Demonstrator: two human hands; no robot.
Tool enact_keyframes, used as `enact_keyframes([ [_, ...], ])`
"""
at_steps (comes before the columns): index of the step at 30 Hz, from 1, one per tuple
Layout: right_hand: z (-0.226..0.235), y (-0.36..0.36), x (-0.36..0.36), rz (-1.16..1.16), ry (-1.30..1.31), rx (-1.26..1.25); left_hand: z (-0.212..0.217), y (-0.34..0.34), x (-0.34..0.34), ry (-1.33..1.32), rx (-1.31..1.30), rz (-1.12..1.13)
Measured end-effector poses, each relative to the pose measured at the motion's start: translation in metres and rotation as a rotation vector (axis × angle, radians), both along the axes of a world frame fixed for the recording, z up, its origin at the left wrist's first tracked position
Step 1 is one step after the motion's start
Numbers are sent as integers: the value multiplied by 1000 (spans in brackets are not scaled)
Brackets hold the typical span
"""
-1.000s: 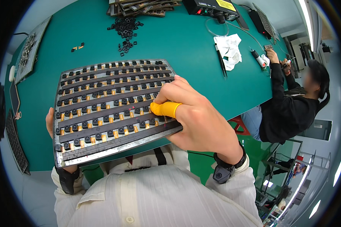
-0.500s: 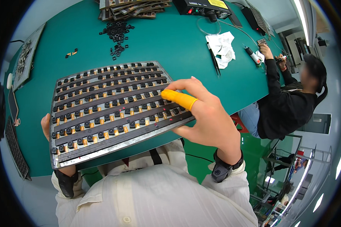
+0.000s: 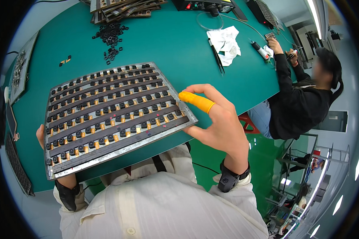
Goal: Assembling small lens components into a tray for camera modules.
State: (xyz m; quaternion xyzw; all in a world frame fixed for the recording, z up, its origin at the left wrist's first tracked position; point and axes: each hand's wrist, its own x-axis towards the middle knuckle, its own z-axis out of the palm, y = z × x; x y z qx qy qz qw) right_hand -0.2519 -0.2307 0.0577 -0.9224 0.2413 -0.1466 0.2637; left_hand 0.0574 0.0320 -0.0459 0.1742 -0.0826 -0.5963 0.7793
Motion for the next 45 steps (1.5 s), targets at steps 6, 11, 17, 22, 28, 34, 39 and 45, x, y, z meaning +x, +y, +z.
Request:
enact_keyframes([
  [6,-2,0,-8,-26,-1,-8,-5,5,-2,-27,90,127],
  [11,-4,0,-8,-18,-47,1,-2,4,-3,-88,165,206],
  [17,-7,2,-7,30,-169,5,-12,10,17,-298,178,78],
  [22,-5,5,-2,57,-154,-11,1,-2,-3,-145,76,84],
  [28,3,-1,-6,140,-71,-63,19,-5,-8,-25,104,63],
  [34,0,1,-6,122,-71,-27,21,-9,-11,-61,72,64],
  [39,1,5,0,36,-96,-53,27,-18,-19,-21,48,106],
  [45,6,15,14,169,-131,-48,10,-18,-14,-23,-39,51],
])
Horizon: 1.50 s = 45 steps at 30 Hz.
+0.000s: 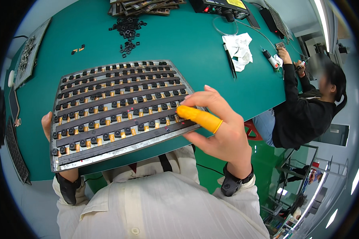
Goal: Assembling small lens components into a tray for camera modules.
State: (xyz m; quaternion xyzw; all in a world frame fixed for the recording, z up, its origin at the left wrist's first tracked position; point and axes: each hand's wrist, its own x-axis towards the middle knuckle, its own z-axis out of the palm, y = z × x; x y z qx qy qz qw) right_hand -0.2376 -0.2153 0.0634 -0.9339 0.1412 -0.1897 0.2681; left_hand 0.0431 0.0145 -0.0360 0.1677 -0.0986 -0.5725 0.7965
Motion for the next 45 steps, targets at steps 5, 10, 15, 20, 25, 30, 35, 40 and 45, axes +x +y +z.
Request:
enact_keyframes([
  [5,2,7,13,83,-35,17,7,-3,-5,16,38,10],
  [10,6,9,18,128,-20,27,10,-5,-7,21,48,-4],
  [15,11,12,20,107,-10,49,10,-3,-10,43,24,-21],
  [20,10,10,19,109,0,62,10,-1,-11,47,83,9],
  [25,9,7,19,122,-2,47,13,-4,-11,36,83,-4],
  [30,9,9,20,90,-7,19,19,-9,-19,89,92,44],
  [35,12,13,28,140,1,41,20,-7,-19,52,134,80],
  [40,14,16,31,193,4,10,23,-9,-20,50,143,49],
  [45,13,15,33,171,3,39,20,-7,-19,83,159,48],
])
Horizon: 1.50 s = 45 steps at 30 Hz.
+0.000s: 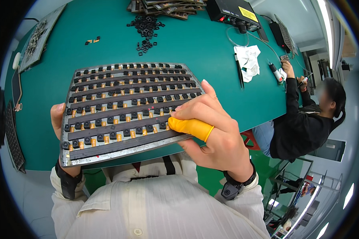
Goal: Assembling small lens components into a tray for camera modules.
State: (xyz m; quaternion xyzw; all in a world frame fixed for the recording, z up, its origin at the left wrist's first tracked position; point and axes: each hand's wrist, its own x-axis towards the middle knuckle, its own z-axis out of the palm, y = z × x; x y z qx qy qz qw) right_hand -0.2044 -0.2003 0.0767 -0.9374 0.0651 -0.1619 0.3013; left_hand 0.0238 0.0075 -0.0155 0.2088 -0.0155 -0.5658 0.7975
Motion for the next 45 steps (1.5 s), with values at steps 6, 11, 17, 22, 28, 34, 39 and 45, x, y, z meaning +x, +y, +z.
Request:
enact_keyframes([
  [6,0,1,-1,-35,30,61,-7,2,1,44,-132,-111],
  [11,0,-3,-2,-14,27,-55,-7,-7,-1,55,-337,-177],
  [17,3,1,2,-60,3,-61,-3,-8,-3,93,-336,-180],
  [22,6,10,17,-14,-9,-53,-3,-10,-2,114,-287,-175],
  [28,9,15,26,63,-20,-67,1,-13,-4,95,-227,-206],
  [34,2,0,25,32,-173,-54,-1,-11,4,17,-266,-278],
  [39,-9,-57,-22,-351,-417,-25,16,-14,0,-94,-180,-318],
  [45,-80,-129,-58,-745,-484,404,-6,-16,-3,-37,-250,-358],
])
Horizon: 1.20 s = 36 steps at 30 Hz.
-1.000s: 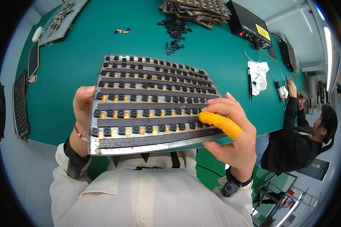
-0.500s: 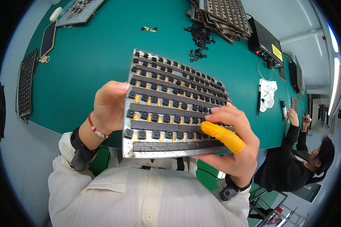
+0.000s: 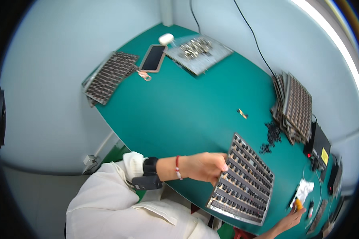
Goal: Assembling small lens components into a tray for camera modules.
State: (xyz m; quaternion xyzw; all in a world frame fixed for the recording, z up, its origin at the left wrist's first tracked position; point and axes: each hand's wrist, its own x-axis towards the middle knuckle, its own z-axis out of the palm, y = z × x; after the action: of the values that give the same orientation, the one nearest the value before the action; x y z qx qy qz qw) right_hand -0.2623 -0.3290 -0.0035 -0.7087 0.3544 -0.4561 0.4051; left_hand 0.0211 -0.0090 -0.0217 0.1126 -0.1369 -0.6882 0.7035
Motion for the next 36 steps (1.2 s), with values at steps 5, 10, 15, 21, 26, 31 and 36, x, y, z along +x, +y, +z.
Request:
enact_keyframes([
  [5,-67,-25,-8,-27,202,208,29,29,11,-116,38,253],
  [10,-65,-6,5,45,259,90,32,120,48,-154,82,729],
  [15,-68,0,11,87,207,65,34,220,89,-269,298,1319],
  [21,-62,8,14,92,232,4,74,305,103,-511,366,1575],
  [26,-67,7,12,94,219,-18,68,358,123,-434,406,1684],
  [31,-68,5,11,103,248,-78,41,378,141,-319,582,1800],
  [36,-68,5,13,112,260,-92,24,388,149,-284,624,1810],
])
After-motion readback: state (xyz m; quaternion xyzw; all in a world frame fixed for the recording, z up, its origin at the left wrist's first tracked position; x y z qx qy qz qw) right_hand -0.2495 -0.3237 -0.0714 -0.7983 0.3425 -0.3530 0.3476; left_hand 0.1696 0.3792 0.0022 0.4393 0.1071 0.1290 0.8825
